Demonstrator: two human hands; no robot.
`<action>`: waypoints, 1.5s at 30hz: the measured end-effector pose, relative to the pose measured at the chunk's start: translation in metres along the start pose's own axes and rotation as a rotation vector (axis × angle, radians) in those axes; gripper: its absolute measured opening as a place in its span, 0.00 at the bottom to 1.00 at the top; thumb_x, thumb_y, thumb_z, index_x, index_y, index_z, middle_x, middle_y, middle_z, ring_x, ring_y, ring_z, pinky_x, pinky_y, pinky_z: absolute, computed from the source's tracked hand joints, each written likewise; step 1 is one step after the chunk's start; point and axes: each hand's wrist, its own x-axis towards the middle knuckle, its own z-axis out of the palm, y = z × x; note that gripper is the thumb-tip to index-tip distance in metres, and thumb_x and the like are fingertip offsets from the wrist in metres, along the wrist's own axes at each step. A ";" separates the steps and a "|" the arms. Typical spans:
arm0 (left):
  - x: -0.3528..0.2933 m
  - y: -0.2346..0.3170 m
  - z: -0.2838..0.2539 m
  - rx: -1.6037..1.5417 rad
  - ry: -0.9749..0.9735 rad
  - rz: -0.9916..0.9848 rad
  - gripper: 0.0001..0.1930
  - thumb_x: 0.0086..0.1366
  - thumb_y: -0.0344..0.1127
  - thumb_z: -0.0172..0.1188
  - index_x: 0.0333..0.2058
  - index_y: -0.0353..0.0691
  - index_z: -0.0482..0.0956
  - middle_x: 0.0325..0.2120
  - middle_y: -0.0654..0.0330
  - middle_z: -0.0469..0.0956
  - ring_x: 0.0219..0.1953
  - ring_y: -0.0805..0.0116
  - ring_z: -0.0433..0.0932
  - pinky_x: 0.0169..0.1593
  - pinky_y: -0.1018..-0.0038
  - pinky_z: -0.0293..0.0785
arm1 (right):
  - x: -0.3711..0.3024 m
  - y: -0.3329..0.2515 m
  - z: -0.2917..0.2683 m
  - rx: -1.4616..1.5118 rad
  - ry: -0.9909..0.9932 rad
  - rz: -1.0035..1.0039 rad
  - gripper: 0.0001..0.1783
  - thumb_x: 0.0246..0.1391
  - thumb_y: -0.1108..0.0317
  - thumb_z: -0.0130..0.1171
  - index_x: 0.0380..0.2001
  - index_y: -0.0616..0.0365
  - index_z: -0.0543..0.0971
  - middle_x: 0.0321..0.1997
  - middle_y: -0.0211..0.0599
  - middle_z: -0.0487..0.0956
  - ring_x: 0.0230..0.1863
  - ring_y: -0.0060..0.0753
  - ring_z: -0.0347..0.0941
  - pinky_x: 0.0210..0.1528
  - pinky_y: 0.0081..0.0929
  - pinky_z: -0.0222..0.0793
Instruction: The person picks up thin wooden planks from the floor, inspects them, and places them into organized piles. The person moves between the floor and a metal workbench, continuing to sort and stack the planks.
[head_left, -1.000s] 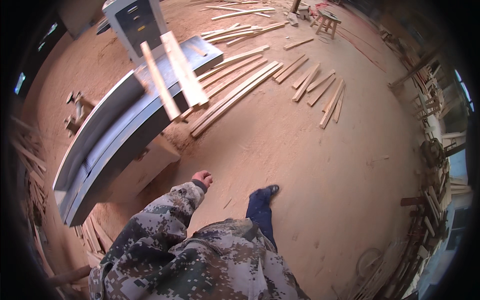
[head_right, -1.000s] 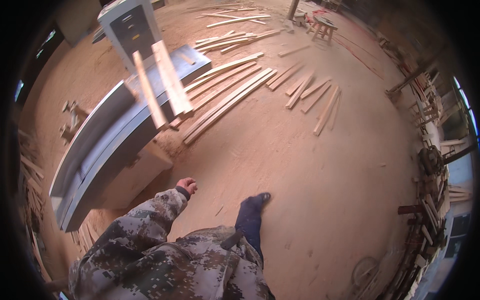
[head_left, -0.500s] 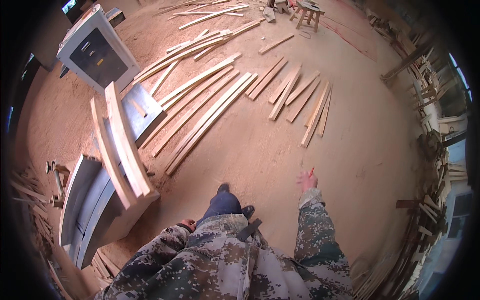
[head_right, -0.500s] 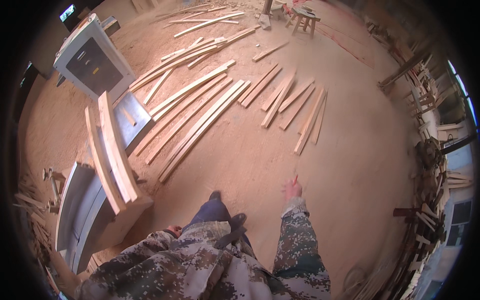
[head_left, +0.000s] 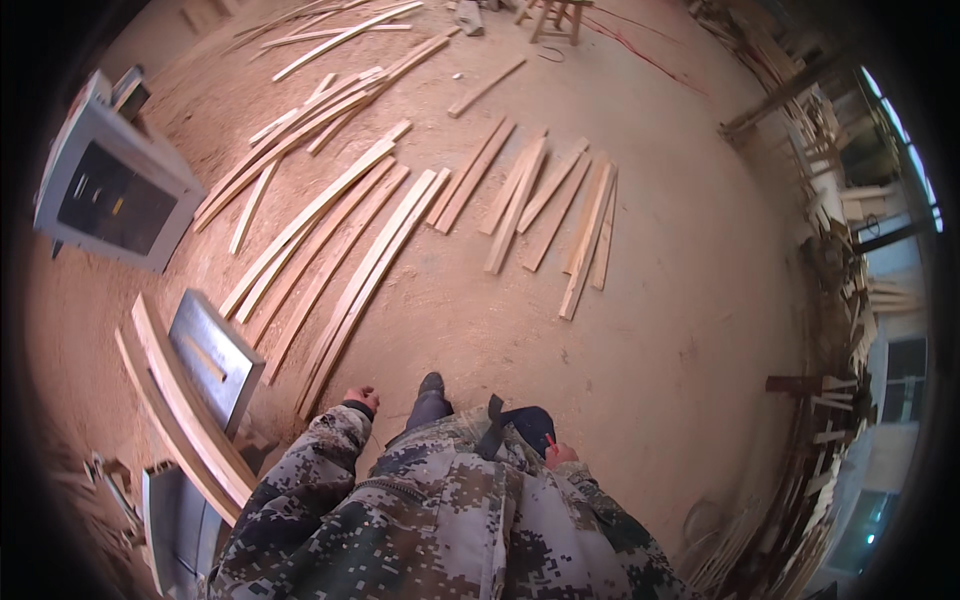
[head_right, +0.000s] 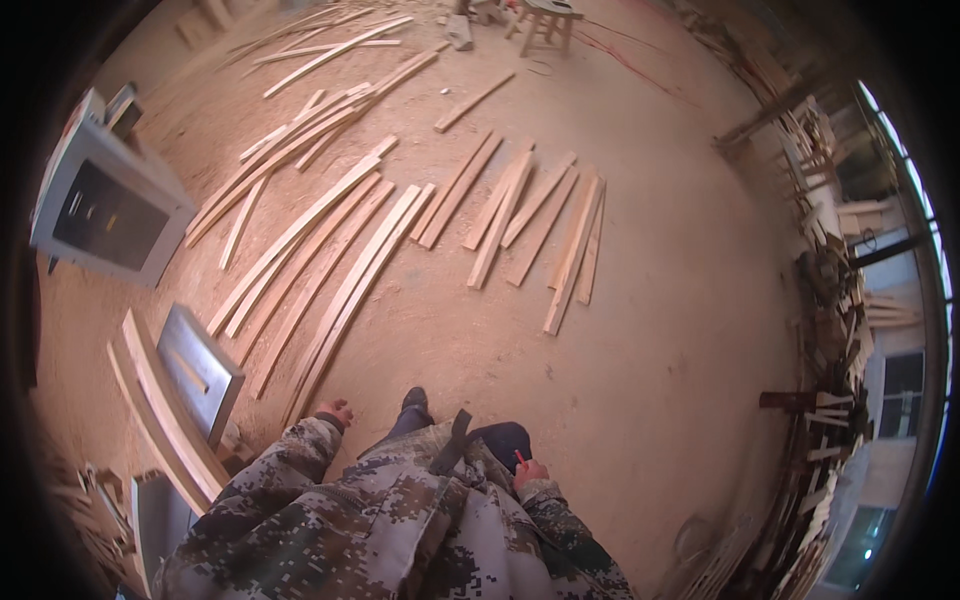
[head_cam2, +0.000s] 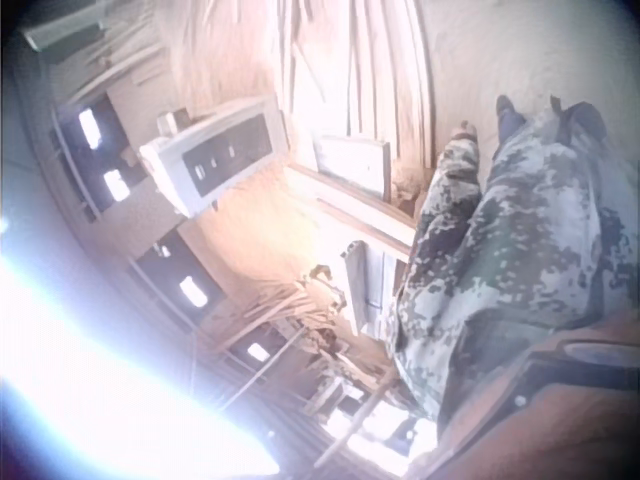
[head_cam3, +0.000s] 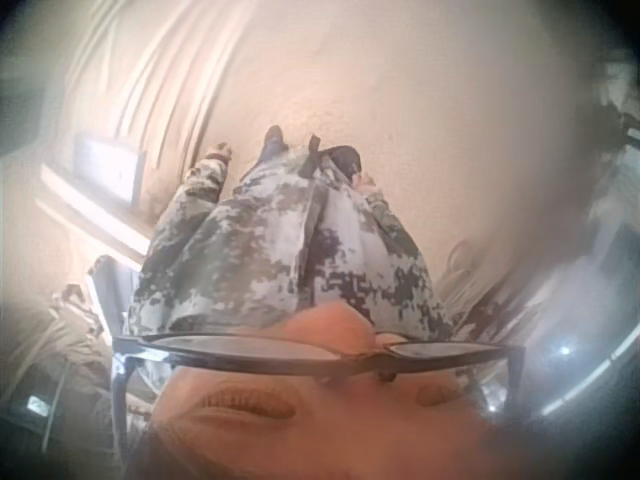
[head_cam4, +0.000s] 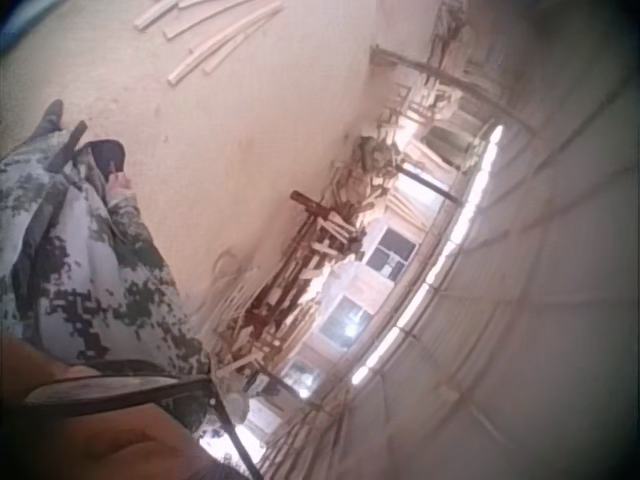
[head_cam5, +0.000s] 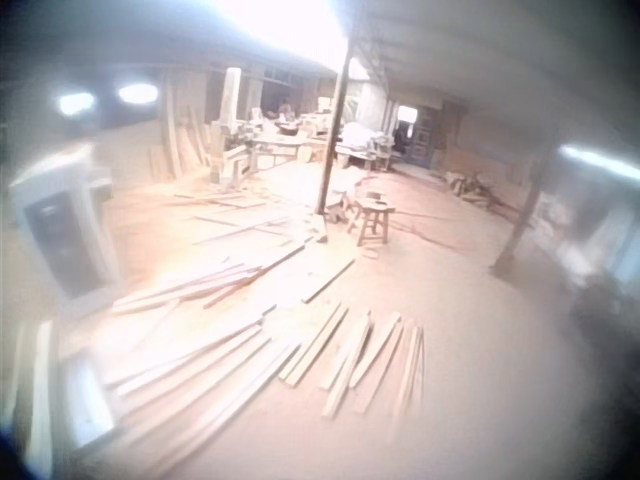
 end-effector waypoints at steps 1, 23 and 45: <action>0.015 0.013 -0.006 0.050 0.017 0.049 0.23 0.62 0.29 0.58 0.56 0.26 0.74 0.30 0.47 0.84 0.26 0.62 0.82 0.31 0.69 0.78 | 0.002 0.001 -0.003 0.058 0.073 0.016 0.16 0.61 0.55 0.54 0.40 0.56 0.81 0.43 0.53 0.80 0.49 0.63 0.76 0.49 0.56 0.72; -0.033 0.356 0.161 0.495 -0.173 0.093 0.26 0.58 0.40 0.65 0.53 0.32 0.78 0.39 0.45 0.85 0.42 0.57 0.85 0.49 0.67 0.80 | 0.281 0.006 -0.224 0.086 -0.052 -0.105 0.14 0.59 0.65 0.50 0.47 0.53 0.75 0.48 0.48 0.79 0.49 0.53 0.78 0.50 0.52 0.73; 0.097 0.502 0.256 0.047 -0.230 0.060 0.10 0.61 0.34 0.66 0.32 0.31 0.82 0.23 0.57 0.82 0.26 0.70 0.77 0.33 0.71 0.76 | 0.348 -0.026 -0.338 0.043 -0.264 0.256 0.17 0.55 0.61 0.51 0.46 0.53 0.77 0.48 0.56 0.80 0.53 0.62 0.76 0.56 0.54 0.71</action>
